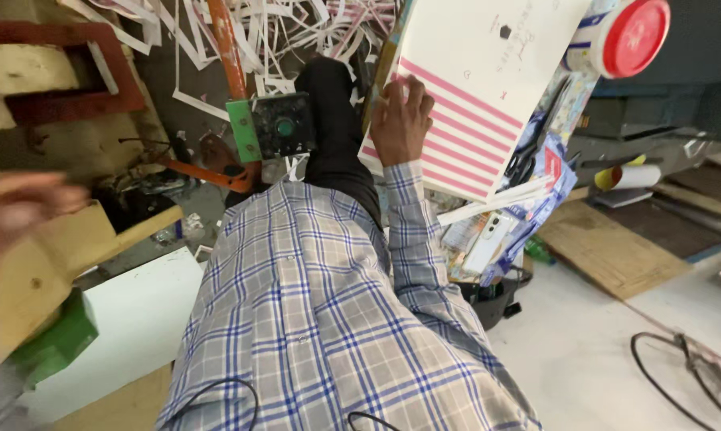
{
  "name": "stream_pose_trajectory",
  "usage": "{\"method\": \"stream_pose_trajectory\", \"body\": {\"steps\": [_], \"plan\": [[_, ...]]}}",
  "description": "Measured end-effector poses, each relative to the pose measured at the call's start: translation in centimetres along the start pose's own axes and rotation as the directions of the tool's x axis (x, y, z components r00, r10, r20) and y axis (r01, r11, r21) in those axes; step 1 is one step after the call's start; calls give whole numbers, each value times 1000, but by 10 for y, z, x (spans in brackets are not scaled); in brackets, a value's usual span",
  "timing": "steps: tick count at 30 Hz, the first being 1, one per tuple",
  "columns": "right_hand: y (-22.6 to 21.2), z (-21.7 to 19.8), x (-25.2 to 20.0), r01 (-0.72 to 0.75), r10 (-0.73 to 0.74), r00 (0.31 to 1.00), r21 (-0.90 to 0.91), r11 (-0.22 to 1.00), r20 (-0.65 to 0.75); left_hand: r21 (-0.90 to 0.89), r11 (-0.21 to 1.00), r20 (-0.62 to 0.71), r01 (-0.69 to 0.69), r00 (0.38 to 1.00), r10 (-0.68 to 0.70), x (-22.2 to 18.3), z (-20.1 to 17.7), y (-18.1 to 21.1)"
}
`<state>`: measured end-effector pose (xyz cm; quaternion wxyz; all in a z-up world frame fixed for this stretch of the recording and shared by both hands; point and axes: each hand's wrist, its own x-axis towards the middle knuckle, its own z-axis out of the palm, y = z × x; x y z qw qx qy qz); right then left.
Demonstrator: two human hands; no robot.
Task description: The person operates a paper cutting machine, repeatedly placing a striped paper sheet onto the machine's bed, aligning it, and pressing a green button to cut. The person then removes the cut sheet and places it on a nearby stack. Another person is visible in the background handling similar sheets.
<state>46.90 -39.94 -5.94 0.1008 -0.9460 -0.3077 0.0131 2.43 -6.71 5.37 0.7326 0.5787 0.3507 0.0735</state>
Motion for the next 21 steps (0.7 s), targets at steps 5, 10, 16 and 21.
{"method": "stream_pose_trajectory", "body": {"steps": [5,10,16,21], "plan": [[-5,-4,-4,54,-55,997,-23,998,-51,-70,993,48,96,995,-93,52,129,-10],[-11,-8,-3,19,-18,999,2,1000,-29,-219,958,211,185,968,-138,86,200,-52],[-8,-10,2,113,-114,993,-31,993,-30,-227,944,310,238,937,-161,108,234,-67],[-6,-10,-3,61,-61,998,6,998,29,-253,926,298,280,933,-201,123,244,-70]]}}
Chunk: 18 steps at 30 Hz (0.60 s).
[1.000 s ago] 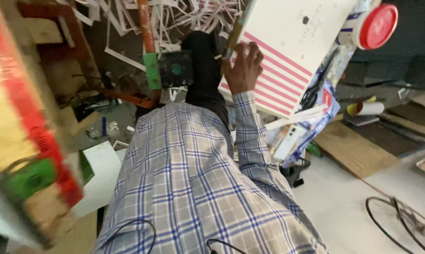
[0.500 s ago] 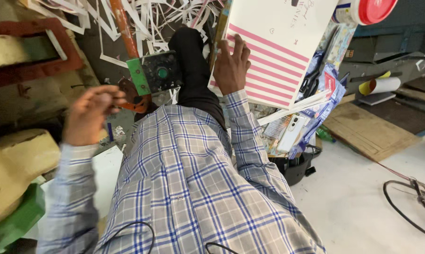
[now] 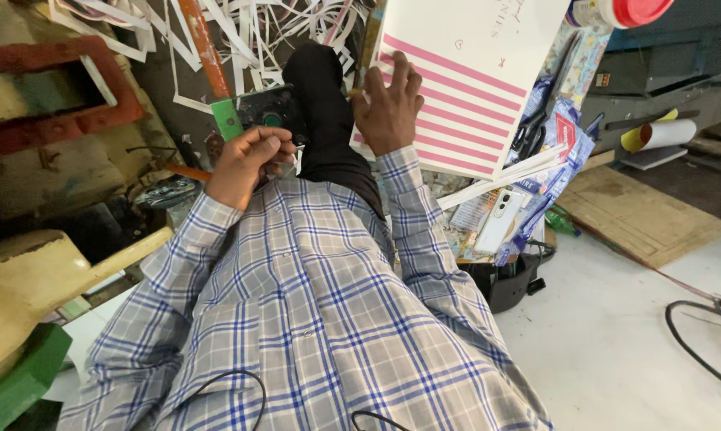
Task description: The person operates a paper cutting machine, repeatedly placing a striped paper sheet onto the machine's bed, aligning it, and pressing a green button to cut. The person then removes the cut sheet and places it on a nearby stack. Another person is visible in the background handling similar sheets.
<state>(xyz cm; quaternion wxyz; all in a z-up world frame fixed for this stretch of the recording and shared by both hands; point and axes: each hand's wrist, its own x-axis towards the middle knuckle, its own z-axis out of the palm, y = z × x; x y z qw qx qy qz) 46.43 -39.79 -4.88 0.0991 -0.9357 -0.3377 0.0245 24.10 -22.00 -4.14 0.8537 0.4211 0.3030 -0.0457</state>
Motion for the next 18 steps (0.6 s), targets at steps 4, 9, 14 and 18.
{"method": "stream_pose_trajectory", "body": {"steps": [4,9,14,18], "plan": [[2,-3,2,50,-50,999,1,999,14,39,999,-7,25,1000,-25,15,7,5],[5,-2,-1,100,-100,995,12,995,-7,216,976,17,40,999,-45,39,24,11],[11,11,2,73,-75,996,43,996,43,409,901,123,148,969,-215,85,44,8],[34,-9,14,161,-182,982,293,942,44,211,914,291,347,870,-398,112,88,-11]]}}
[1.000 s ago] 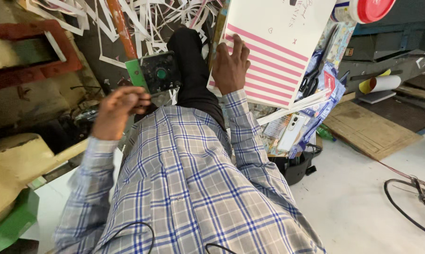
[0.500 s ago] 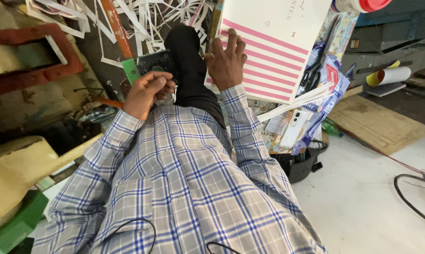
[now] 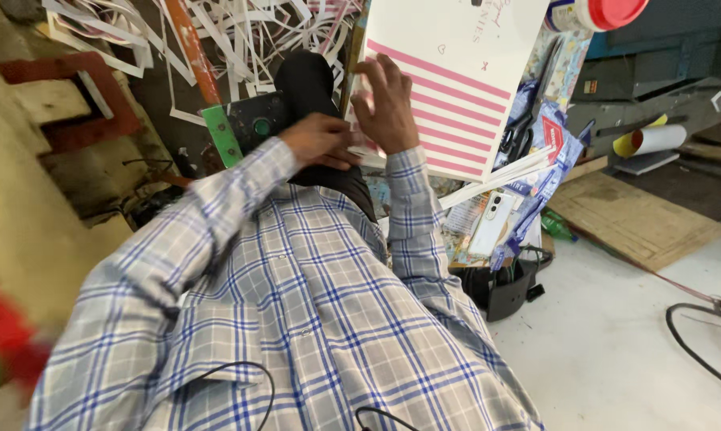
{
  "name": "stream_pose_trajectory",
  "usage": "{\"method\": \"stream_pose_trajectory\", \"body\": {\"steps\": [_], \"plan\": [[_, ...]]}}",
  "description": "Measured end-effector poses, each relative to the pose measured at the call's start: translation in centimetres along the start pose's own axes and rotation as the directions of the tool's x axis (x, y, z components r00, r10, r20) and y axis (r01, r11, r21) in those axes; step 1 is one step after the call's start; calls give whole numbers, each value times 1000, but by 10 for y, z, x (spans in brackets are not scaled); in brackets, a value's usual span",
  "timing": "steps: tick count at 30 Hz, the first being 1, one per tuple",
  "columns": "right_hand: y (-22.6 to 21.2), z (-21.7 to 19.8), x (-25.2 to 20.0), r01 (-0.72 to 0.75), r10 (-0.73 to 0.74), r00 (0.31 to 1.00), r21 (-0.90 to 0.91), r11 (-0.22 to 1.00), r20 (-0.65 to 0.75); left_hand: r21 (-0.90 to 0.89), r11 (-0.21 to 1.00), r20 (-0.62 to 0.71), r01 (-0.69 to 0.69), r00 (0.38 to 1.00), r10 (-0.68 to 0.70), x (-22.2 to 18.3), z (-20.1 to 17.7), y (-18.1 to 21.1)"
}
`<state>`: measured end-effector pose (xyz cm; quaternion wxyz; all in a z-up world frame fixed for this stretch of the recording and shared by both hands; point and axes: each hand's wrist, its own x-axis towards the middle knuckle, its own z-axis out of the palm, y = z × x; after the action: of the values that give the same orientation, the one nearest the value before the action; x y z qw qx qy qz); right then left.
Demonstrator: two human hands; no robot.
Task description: The person operates a paper cutting machine, repeatedly placing a striped paper sheet onto the machine's bed, aligning it, and pressing a green button to cut. The person then removes the cut sheet and places it on a nearby stack. Another person is visible in the background handling similar sheets.
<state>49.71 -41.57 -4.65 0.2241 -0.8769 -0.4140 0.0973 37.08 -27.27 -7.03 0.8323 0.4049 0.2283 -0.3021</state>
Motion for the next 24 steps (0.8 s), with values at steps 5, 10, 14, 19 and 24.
{"method": "stream_pose_trajectory", "body": {"steps": [5,10,14,19,24], "plan": [[-3,-35,-15,28,19,975,208,978,-221,348,926,-152,-146,966,210,12,23,13],[-5,-28,-47,129,-20,931,277,952,-365,586,783,-277,-210,856,437,-38,-43,51],[-1,-6,-48,219,-65,877,275,936,-475,690,545,-286,-475,513,809,-116,-96,67],[-23,15,-44,278,8,888,551,787,-459,706,466,-413,-533,224,883,-253,-120,56],[-63,39,-20,287,-226,956,419,862,-189,498,487,-658,-717,53,751,-374,-147,-25]]}}
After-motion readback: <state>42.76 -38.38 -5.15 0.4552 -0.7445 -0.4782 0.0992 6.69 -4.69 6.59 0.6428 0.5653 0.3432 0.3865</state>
